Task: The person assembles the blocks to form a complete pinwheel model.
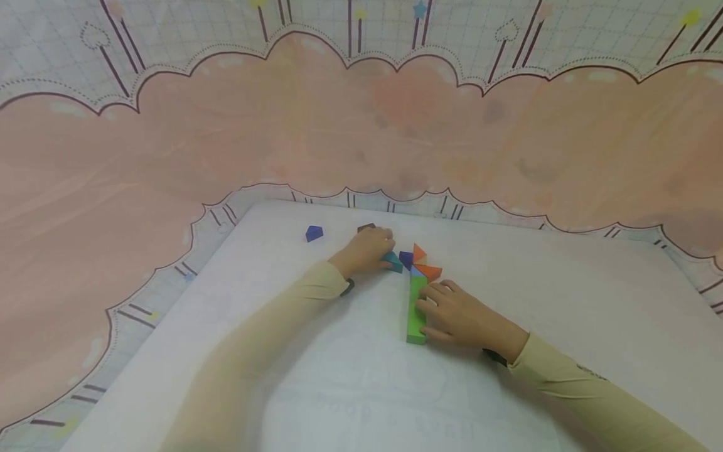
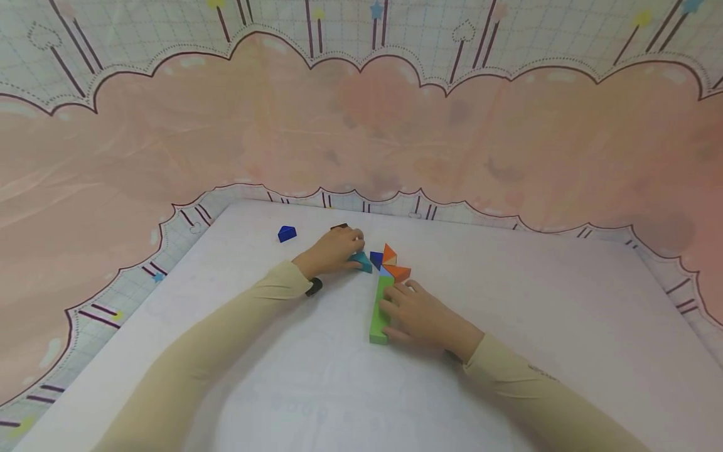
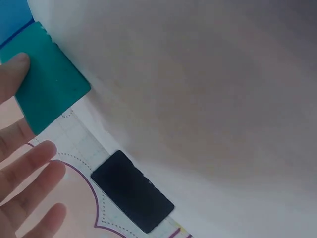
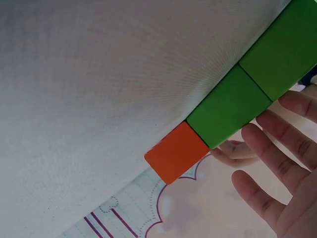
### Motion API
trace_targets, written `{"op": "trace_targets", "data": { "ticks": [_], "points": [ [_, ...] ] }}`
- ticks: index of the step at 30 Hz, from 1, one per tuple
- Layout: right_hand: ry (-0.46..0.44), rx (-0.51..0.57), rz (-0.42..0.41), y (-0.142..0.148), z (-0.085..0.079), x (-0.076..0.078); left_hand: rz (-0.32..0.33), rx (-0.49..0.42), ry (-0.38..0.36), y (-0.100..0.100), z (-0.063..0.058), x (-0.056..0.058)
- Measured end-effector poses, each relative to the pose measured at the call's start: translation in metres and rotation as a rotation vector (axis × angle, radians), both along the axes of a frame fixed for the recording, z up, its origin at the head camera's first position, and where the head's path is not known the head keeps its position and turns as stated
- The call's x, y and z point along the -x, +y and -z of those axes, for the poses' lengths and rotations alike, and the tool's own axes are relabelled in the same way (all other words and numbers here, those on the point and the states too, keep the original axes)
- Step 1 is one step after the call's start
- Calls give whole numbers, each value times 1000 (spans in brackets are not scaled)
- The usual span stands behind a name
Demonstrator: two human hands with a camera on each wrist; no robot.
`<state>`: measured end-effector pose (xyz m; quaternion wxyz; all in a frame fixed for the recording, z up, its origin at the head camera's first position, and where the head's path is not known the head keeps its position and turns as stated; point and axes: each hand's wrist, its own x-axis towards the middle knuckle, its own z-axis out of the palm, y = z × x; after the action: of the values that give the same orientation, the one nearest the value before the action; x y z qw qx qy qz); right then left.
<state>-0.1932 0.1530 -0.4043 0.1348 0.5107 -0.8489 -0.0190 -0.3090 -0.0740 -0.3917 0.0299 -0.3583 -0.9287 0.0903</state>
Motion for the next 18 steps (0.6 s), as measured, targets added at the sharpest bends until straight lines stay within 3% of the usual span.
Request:
{"op": "trace_targets", "data": {
  "ticks": [10, 18],
  "points": [
    [58, 51, -47, 1, 3, 2, -3, -12, 36, 9, 4, -1],
    [47, 39, -40, 0, 2, 2, -19, -10, 50, 12, 6, 0]
  ]
}}
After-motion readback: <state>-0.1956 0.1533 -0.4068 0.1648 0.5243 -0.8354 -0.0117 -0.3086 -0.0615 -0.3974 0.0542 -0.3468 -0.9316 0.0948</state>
